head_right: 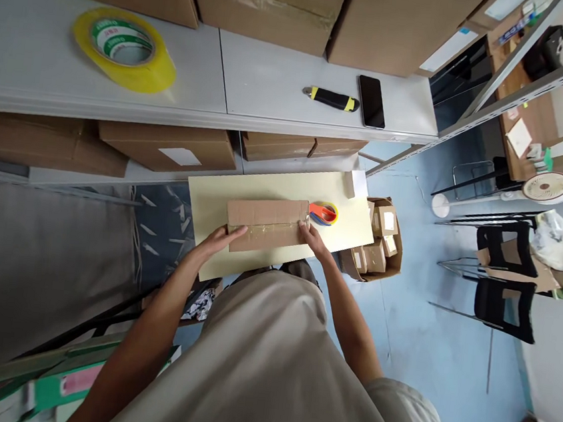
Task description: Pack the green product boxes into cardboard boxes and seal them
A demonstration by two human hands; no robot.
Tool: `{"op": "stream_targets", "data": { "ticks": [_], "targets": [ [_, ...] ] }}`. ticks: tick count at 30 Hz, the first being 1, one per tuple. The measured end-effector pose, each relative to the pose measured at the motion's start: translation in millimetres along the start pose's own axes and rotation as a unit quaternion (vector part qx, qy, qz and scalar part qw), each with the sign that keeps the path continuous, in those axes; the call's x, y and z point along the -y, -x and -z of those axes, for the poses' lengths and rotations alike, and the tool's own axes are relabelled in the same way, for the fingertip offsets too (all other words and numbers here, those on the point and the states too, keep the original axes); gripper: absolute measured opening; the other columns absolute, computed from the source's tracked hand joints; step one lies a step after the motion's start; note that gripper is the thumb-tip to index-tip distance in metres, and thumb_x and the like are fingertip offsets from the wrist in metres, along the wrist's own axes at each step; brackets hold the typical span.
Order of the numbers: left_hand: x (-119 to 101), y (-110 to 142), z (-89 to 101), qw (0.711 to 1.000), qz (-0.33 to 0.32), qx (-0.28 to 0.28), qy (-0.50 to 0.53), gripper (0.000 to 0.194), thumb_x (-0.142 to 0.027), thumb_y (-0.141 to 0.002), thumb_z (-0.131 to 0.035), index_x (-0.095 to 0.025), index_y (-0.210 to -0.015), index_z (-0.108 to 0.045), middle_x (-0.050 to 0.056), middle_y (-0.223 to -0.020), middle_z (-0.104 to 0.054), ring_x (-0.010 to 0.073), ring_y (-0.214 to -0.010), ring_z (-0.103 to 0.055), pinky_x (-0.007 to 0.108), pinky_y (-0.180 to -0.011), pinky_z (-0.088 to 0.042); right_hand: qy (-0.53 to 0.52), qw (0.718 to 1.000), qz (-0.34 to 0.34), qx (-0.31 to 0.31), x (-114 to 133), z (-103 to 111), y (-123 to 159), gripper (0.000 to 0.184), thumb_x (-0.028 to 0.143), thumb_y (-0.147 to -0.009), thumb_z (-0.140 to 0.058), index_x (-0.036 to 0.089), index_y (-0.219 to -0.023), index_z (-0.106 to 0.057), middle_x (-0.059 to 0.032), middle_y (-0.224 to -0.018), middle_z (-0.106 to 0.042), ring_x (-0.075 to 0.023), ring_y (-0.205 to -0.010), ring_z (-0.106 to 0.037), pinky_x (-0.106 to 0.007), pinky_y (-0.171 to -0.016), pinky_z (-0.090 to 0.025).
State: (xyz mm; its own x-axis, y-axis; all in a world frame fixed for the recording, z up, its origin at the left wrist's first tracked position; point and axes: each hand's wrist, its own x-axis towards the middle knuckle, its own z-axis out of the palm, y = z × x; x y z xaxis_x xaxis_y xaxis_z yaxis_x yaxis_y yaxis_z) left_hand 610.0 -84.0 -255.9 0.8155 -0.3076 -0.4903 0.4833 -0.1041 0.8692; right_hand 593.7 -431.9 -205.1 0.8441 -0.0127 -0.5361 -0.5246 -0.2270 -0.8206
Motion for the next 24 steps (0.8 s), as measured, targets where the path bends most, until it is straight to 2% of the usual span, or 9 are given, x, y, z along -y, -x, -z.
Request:
{"op": "stream_targets", "data": {
  "ticks": [3,7,11,14,17,20,22,23,24],
  "targets": [
    [15,16,2.8,0.999,-0.033,-0.018,-0.037,0.092,-0.079,-0.071,-0.091,-0.019,-0.139,-0.073,0.02,-0.151,-0.076,0.0414,-0.143,-0.071,0.053,-0.124,-0.056,-0.002,0.999,0.028,0.031,-2,7,11,0.069,0.078,-0.092,-0.079,0.02,-0.129,-0.078,-0.012,-0.134,-0.083,-0.0347,-0.13,-0.073,-0.047,-0.117,-0.058],
    [39,33,-3.5,0.988,-0.037,-0.113,-0.103,0.083,-0.051,-0.066,-0.098,-0.02,-0.139,-0.072,0.017,-0.143,-0.08,0.0401,-0.14,-0.072,0.051,-0.121,-0.057,0.034,0.996,0.059,0.06,-14,12,14,0.067,0.065,-0.081,-0.092,0.021,-0.128,-0.076,-0.0114,-0.129,-0.084,-0.0326,-0.123,-0.076,-0.046,-0.111,-0.061],
    [52,35,-22.5,0.969,-0.028,-0.198,-0.144,0.082,-0.028,-0.073,-0.091,-0.022,-0.152,-0.069,0.016,-0.146,-0.079,0.041,-0.14,-0.072,0.048,-0.117,-0.059,0.208,0.976,0.048,0.048,-36,7,-1,0.056,0.052,-0.087,-0.086,0.02,-0.132,-0.074,-0.0114,-0.126,-0.087,-0.0316,-0.118,-0.079,-0.045,-0.106,-0.063],
    [57,31,-37.9,0.963,0.0,-0.218,-0.157,0.082,-0.028,-0.079,-0.087,-0.02,-0.158,-0.066,0.018,-0.149,-0.078,0.0438,-0.144,-0.07,0.049,-0.118,-0.057,0.319,0.946,0.026,0.05,-51,1,-16,0.049,0.036,-0.092,-0.083,0.022,-0.137,-0.073,-0.0104,-0.123,-0.088,-0.031,-0.111,-0.081,-0.042,-0.098,-0.065],
    [63,31,-48.1,0.958,0.046,-0.228,-0.168,0.081,-0.033,-0.086,-0.084,-0.02,-0.164,-0.062,0.02,-0.152,-0.076,0.0457,-0.146,-0.07,0.051,-0.117,-0.057,0.354,0.933,0.024,0.064,-60,3,-26,0.059,0.024,-0.09,-0.082,0.026,-0.148,-0.071,-0.0081,-0.123,-0.088,-0.0314,-0.11,-0.081,-0.041,-0.096,-0.065],
    [70,39,-48.1,0.951,0.078,-0.224,-0.2,0.104,-0.033,-0.082,-0.088,-0.019,-0.177,-0.045,0.023,-0.166,-0.066,0.0481,-0.148,-0.068,0.055,-0.117,-0.057,0.386,0.919,0.049,0.057,-62,20,-34,0.073,0.014,-0.089,-0.078,0.023,-0.16,-0.064,-0.0139,-0.152,-0.077,-0.0332,-0.137,-0.073,-0.045,-0.115,-0.059],
    [70,51,-43.3,0.948,0.088,-0.206,-0.228,0.129,-0.032,-0.073,-0.095,-0.013,-0.182,-0.029,0.029,-0.176,-0.052,0.0495,-0.155,-0.062,0.057,-0.121,-0.056,0.44,0.896,0.067,0.01,-63,37,-41,0.071,0.013,-0.095,-0.07,0.019,-0.165,-0.059,-0.0196,-0.169,-0.062,-0.0349,-0.154,-0.059,-0.049,-0.128,-0.048],
    [68,57,-40.4,0.945,0.087,-0.199,-0.244,0.136,-0.035,-0.069,-0.097,-0.009,-0.182,-0.026,0.032,-0.179,-0.046,0.0501,-0.159,-0.057,0.058,-0.123,-0.055,0.471,0.879,0.07,-0.018,-64,46,-45,0.067,0.015,-0.099,-0.066,0.016,-0.165,-0.058,-0.0223,-0.171,-0.058,-0.0356,-0.157,-0.055,-0.05,-0.13,-0.045],
    [63,64,-38.0,0.941,0.08,-0.2,-0.263,0.133,-0.039,-0.069,-0.098,-0.008,-0.179,-0.03,0.033,-0.179,-0.044,0.0502,-0.162,-0.054,0.06,-0.126,-0.052,0.499,0.863,0.07,-0.042,-65,55,-50,0.063,0.017,-0.102,-0.062,0.014,-0.165,-0.056,-0.0247,-0.17,-0.058,-0.0364,-0.157,-0.054,-0.051,-0.13,-0.044]
  ]
}}
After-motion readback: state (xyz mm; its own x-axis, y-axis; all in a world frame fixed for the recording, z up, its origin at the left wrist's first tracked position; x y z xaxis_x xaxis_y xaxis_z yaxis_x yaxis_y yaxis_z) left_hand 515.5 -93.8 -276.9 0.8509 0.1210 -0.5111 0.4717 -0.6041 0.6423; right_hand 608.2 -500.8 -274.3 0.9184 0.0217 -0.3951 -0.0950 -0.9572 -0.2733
